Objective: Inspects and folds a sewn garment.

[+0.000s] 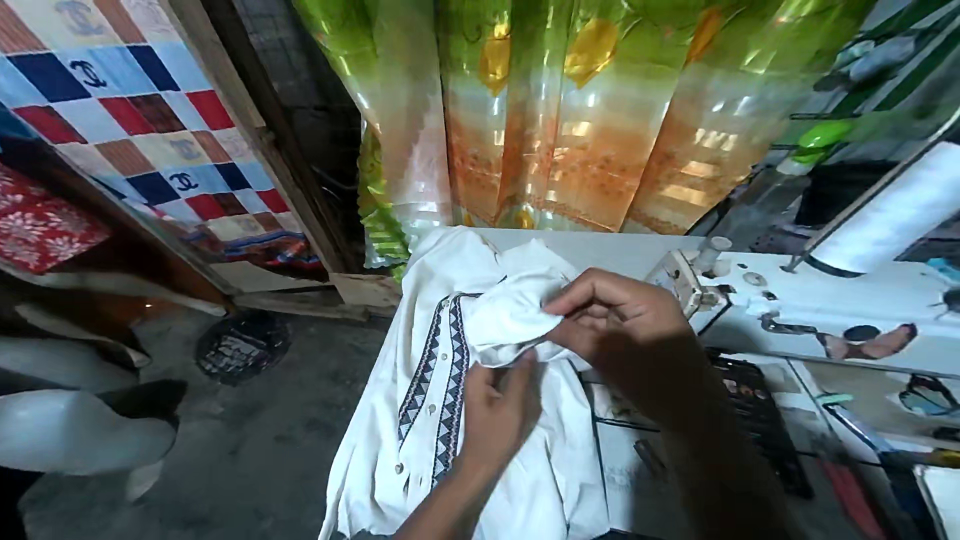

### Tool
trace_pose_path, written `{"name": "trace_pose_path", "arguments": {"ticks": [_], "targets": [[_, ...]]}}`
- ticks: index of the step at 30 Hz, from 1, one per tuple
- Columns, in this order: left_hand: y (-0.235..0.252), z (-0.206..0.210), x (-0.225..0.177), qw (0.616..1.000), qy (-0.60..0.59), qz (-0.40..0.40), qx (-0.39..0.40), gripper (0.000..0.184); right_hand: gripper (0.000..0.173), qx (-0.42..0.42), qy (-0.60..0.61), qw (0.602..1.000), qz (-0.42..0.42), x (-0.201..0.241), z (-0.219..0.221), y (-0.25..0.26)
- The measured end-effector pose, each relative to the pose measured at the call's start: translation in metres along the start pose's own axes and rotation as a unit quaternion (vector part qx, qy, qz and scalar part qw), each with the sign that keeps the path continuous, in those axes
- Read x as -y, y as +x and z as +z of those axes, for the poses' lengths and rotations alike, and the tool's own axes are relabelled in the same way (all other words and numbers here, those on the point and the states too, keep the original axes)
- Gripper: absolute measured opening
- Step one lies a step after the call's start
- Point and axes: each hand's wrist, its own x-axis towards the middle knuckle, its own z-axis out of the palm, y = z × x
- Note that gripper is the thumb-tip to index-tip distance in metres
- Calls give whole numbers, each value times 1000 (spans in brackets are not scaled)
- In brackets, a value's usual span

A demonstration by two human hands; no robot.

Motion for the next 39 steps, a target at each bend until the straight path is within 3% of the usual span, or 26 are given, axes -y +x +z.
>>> {"name": "trace_pose_path", "arguments": {"ticks": [5,10,15,17,19,22,27,29,31,34,37,39], "targets": [[29,-46,-8,996,-70,2,55,22,12,-14,17,999,-26,-7,-23,8],[41,-60,-27,985,-47,-78,144,32,19,-42,105,993,24,-13,-16,10],[26,-58,-17,974,-54,-32,219,14,15,-43,75,996,19,-26,-5,14],[18,-52,-17,978,-72,-21,195,12,19,6,73,997,10,-24,-2,15],[16,-48,-17,984,-94,-13,151,10,36,64,59,996,-2,-19,-3,12],[17,-47,-18,991,-97,-15,95,9,51,94,-37,993,-56,-19,-8,1],[15,-46,-25,999,-13,1,50,11,30,161,-176,968,-78,-33,-7,-12],[18,-49,-26,996,57,64,-5,9,16,136,-196,964,-113,-39,-12,-10],[26,-60,-26,978,138,155,-22,24,17,120,-182,965,-145,-39,-24,-6],[45,-77,-44,909,297,256,141,52,22,173,-143,957,-185,-31,-35,0],[64,-72,-60,827,373,253,335,50,24,205,-139,945,-211,-26,-38,3],[80,-73,-59,794,397,245,389,43,24,204,-157,939,-227,-25,-43,2]]}}
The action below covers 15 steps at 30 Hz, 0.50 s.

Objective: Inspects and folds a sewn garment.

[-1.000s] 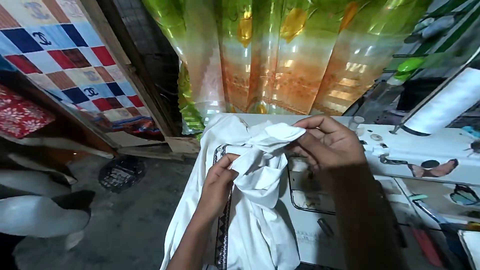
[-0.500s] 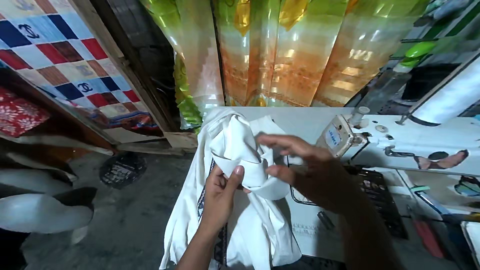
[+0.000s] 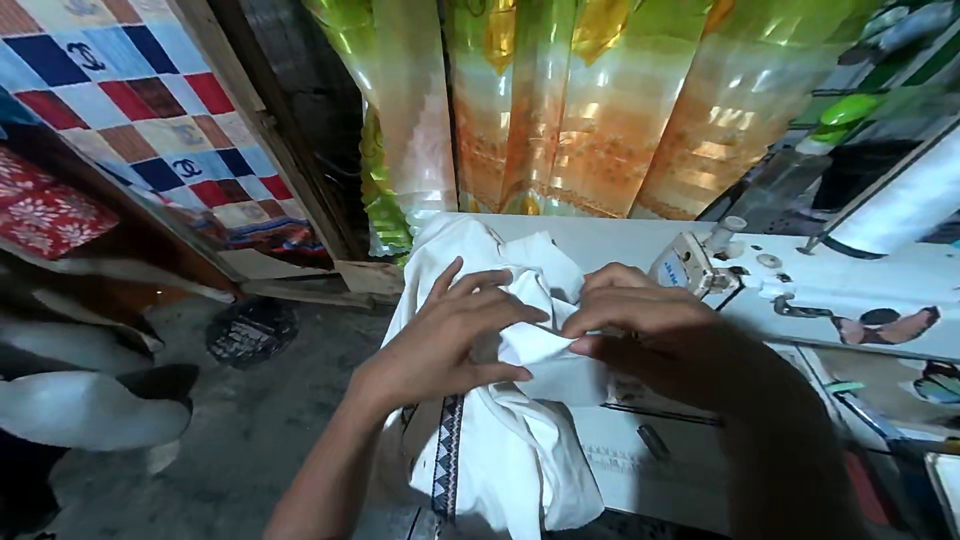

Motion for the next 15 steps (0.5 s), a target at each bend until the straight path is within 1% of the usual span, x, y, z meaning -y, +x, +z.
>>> {"name": "trace_pose_path", "arguments": {"ticks": [1,3,5,8,11,12,14,15], "targets": [[0,-4,6,1000,15,-3,9,42,24,-4,-19,1000,0,0,-3,-4],[-3,-10,15,999,39,-16,-3,39,26,-12,-52,998,17,-1,-9,-17],[-7,-10,20,998,43,-23,-27,28,26,-12,-51,998,43,-2,-14,-31],[-11,-7,19,998,-26,-32,-45,18,23,-21,-32,996,80,-4,-16,-44],[-11,-4,17,984,-152,-54,-76,14,22,-46,-42,990,125,-8,-17,-51],[-11,-3,16,975,-196,-75,-75,19,24,-46,-62,987,142,-9,-16,-52],[-9,0,12,955,-258,-117,-82,39,29,-39,-102,977,183,-9,-11,-52],[-8,3,9,947,-278,-130,-93,47,32,-36,-103,974,198,-7,-8,-51]]}}
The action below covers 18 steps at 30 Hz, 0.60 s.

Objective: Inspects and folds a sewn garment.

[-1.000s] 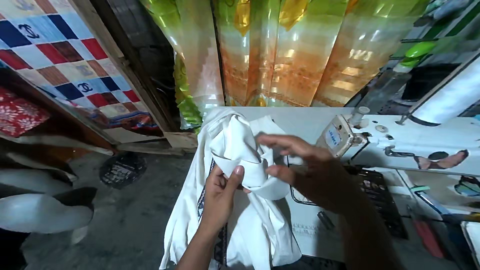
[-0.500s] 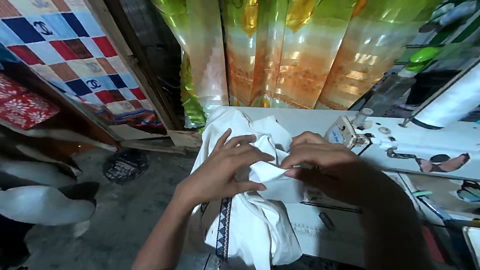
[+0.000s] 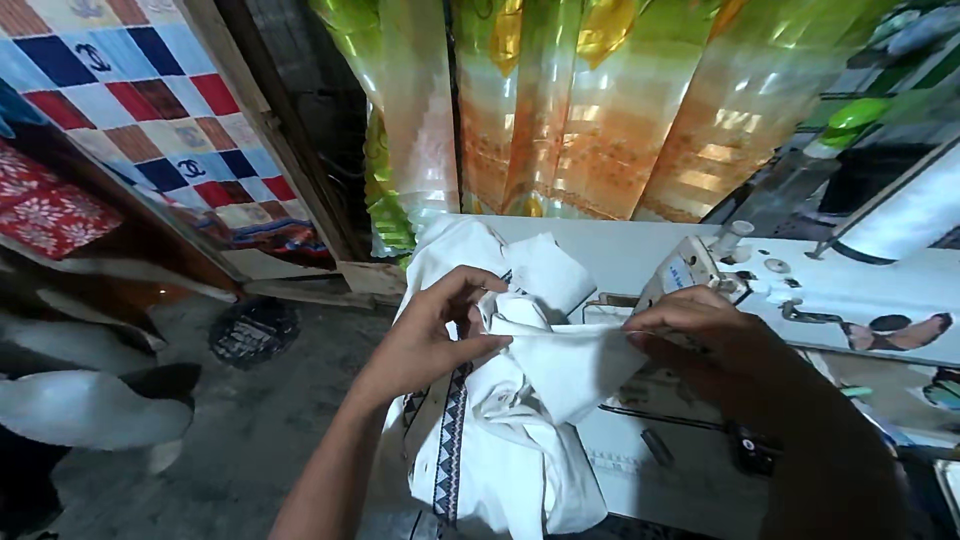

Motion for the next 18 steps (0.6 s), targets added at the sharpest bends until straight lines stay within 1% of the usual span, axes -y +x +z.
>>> {"name": "trace_pose_path", "arguments": {"ticks": [2,4,6,8,9,11,13,16,17,18], "targets": [[1,10,-2,999,-37,-10,-21,58,43,-19,11,1000,4,15,12,4],[1,23,-4,998,-50,-12,-44,57,52,-66,15,997,-33,35,33,7],[1,35,-7,997,-15,-7,-74,46,55,-104,14,993,-59,52,57,7],[2,40,-6,993,53,18,-101,29,66,-107,17,994,-16,68,69,6],[2,41,-5,990,82,34,-106,22,64,-103,23,994,14,74,70,3],[0,38,-5,988,116,66,-79,15,44,-104,40,992,52,79,68,-2],[-2,29,-7,989,120,82,-22,13,27,-103,81,991,40,66,58,-6],[-5,28,-15,991,99,68,55,19,18,-49,152,987,-29,34,37,-2],[-5,33,-16,991,104,55,68,19,18,-53,142,988,-24,27,34,-2],[-3,38,-14,990,117,37,72,19,22,-71,109,991,-6,21,32,-5]]}}
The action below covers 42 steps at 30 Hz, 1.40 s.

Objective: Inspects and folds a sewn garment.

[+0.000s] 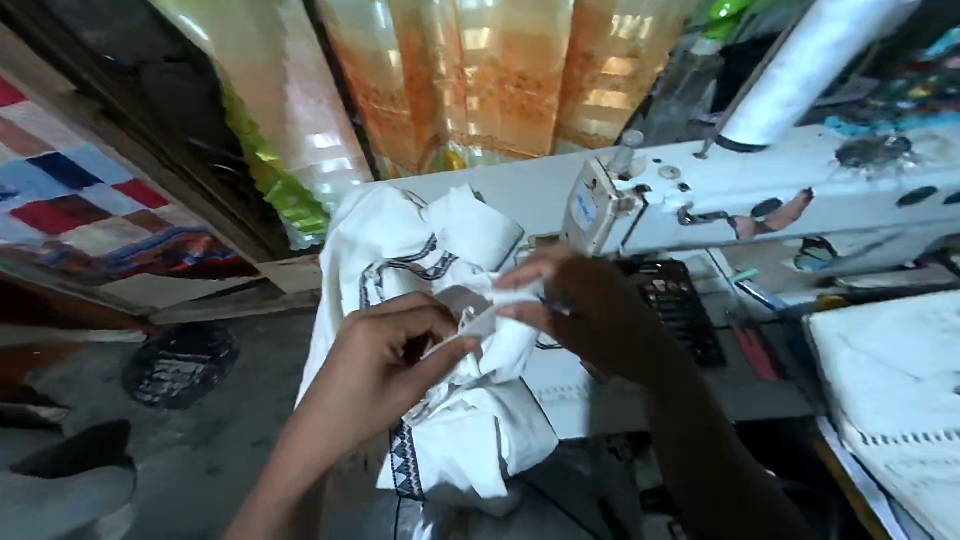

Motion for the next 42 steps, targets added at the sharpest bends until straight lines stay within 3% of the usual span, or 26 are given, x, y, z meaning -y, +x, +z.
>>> {"name": "trace_pose_path", "arguments": {"ticks": [2,6,11,12,15,18,21,24,28,32,37,40,42], "targets": [[7,11,8,999,14,-40,-2,16,35,-39,-86,994,57,-6,-5,-22],[16,19,23,994,-21,-109,-2,9,42,-15,-178,968,176,-11,-4,-116],[28,21,30,991,-61,-109,49,28,93,36,-251,945,207,-19,22,-193],[30,20,33,992,-52,-94,65,31,91,33,-255,947,192,-22,26,-202],[31,15,39,993,-30,-77,90,29,42,0,-268,955,130,-28,41,-220],[26,10,38,992,-20,-89,82,24,15,-5,-249,965,87,-26,42,-225],[18,6,35,993,-1,-100,64,14,15,8,-201,977,66,-21,35,-220],[9,9,33,994,1,-102,34,7,23,-8,-99,988,121,-11,31,-195],[4,16,30,997,35,-71,-2,10,23,-112,50,983,138,4,34,-137],[-1,21,25,996,67,-53,-35,12,27,-159,180,963,123,13,43,-84],[-6,27,26,994,52,-79,-54,11,15,-114,358,907,191,16,52,-45],[-8,29,29,995,35,-73,-56,11,11,-102,405,881,223,18,50,-31],[-8,30,29,996,23,-66,-56,12,10,-102,395,887,215,16,49,-25]]}}
